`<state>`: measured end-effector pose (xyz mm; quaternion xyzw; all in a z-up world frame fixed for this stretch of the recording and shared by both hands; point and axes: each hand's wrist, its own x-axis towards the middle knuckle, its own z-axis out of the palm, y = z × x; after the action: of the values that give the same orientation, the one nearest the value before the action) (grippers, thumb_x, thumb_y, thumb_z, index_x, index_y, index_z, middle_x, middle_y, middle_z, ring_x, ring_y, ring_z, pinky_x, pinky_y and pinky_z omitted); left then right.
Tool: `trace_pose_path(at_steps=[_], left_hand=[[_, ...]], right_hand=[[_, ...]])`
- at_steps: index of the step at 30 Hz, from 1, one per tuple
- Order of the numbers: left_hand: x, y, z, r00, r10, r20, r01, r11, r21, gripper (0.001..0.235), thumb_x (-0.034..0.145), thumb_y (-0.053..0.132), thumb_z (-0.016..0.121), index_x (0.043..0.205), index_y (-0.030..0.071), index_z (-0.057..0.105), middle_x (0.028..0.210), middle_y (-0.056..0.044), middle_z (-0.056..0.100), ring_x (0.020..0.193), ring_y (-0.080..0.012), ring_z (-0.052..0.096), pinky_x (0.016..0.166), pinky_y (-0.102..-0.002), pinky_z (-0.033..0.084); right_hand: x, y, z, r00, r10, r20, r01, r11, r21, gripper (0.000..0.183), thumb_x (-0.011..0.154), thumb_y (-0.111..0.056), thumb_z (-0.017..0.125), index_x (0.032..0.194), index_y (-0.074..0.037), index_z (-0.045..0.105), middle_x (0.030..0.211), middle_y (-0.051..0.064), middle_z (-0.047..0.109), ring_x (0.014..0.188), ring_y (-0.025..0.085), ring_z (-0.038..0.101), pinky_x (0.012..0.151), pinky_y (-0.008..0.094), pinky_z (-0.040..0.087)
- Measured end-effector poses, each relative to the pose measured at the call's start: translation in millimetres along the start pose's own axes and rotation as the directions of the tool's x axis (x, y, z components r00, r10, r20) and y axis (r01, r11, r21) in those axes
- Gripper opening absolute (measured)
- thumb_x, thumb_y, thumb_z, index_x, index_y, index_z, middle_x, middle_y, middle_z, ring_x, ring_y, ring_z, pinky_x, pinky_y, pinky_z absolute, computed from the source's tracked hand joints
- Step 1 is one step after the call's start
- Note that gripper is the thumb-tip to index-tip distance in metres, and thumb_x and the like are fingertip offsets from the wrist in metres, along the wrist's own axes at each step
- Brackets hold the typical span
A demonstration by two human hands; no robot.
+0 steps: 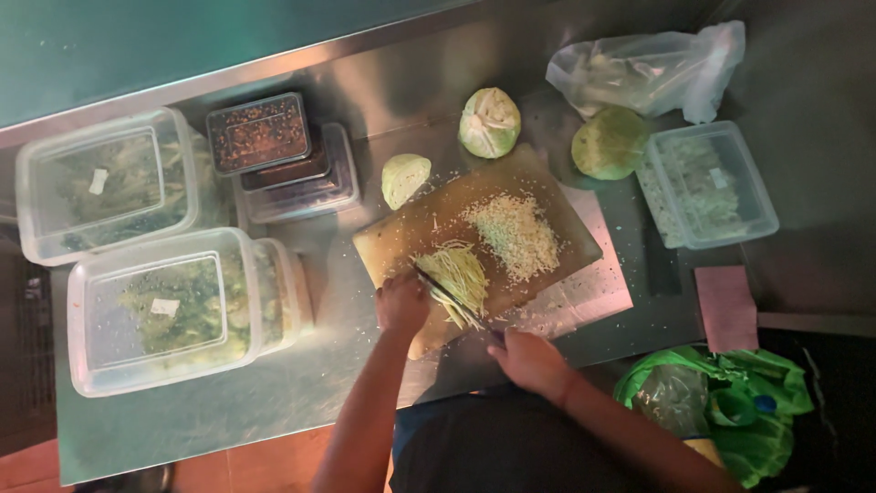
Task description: The person uses a knife to chop cabbage on a wooden cutting board. The chopped cabbage accumulates on the board as the person continues to slice the vegetable.
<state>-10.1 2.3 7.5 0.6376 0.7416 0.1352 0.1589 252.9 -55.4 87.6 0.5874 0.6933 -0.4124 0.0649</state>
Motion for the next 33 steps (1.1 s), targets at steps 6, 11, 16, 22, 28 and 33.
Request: trace_pose_path(at_steps=[6,11,16,22,28,33], left_hand=[[-6,-8,-22,0.989,0.079,0.121,-0.091,0.992,0.091,0.021,0.085,0.018,0.063,0.101,0.018,0.077,0.119,-0.003,0.069,0.121,-0.0276,0.061,0.105,-0.046,0.048],[6,24,-71,0.89,0.398,0.222,-0.415,0.909,0.035,0.093,0.071,0.049,0.08,0.146,0.009,0.043,0.156,-0.016,0.039,0.148,-0.0387,0.031,0.12,-0.051,0.022],[56,80,-89,0.433,0.6,0.673,-0.82,0.572,0.017,0.144,0.052,0.068,0.09,0.163,0.013,0.016,0.171,-0.012,0.01,0.158,-0.0333,0.007,0.127,-0.054,-0.002],[98,87,-55,0.281,0.64,0.715,-0.844,0.52,-0.133,0.132,0.053,0.065,0.093,0.157,0.01,0.032,0.165,-0.019,0.021,0.155,-0.0367,0.016,0.126,-0.053,0.006],[76,45,-10,0.568,0.722,0.395,-0.728,0.665,-0.166,0.093,0.063,0.06,0.089,0.138,0.013,0.061,0.15,-0.012,0.054,0.143,-0.0342,0.046,0.121,-0.051,0.033],[39,57,-4,0.869,0.384,0.313,-0.414,0.91,0.035,0.09,0.067,0.063,0.086,0.138,0.012,0.06,0.148,-0.013,0.051,0.141,-0.0348,0.043,0.118,-0.057,0.031]], right_hand=[[-3,7,-3,0.999,-0.015,-0.04,0.015,1.0,0.006,0.045,0.096,-0.048,0.062,0.103,-0.004,0.067,0.095,0.022,0.073,0.094,0.041,0.07,0.085,0.052,0.054],[-34,38,-13,0.985,0.035,-0.167,-0.01,0.988,0.151,0.05,0.089,-0.05,0.064,0.111,-0.006,0.065,0.095,0.021,0.074,0.09,0.041,0.072,0.08,0.051,0.056],[-78,69,-38,0.92,0.389,-0.06,-0.37,0.907,0.201,0.053,0.093,-0.055,0.062,0.107,-0.004,0.062,0.094,0.02,0.074,0.088,0.037,0.075,0.079,0.048,0.059],[-108,78,-51,0.826,0.551,-0.117,-0.511,0.82,0.256,0.05,0.09,-0.054,0.064,0.102,-0.005,0.064,0.086,0.021,0.077,0.081,0.036,0.077,0.077,0.046,0.059],[-114,72,-46,0.826,0.554,-0.102,-0.495,0.8,0.34,0.05,0.09,-0.053,0.063,0.099,-0.004,0.064,0.081,0.018,0.076,0.076,0.032,0.077,0.074,0.045,0.059],[-101,78,-45,0.848,0.529,-0.027,-0.498,0.814,0.299,0.049,0.092,-0.054,0.061,0.098,-0.005,0.063,0.08,0.019,0.073,0.075,0.036,0.076,0.072,0.048,0.059]])
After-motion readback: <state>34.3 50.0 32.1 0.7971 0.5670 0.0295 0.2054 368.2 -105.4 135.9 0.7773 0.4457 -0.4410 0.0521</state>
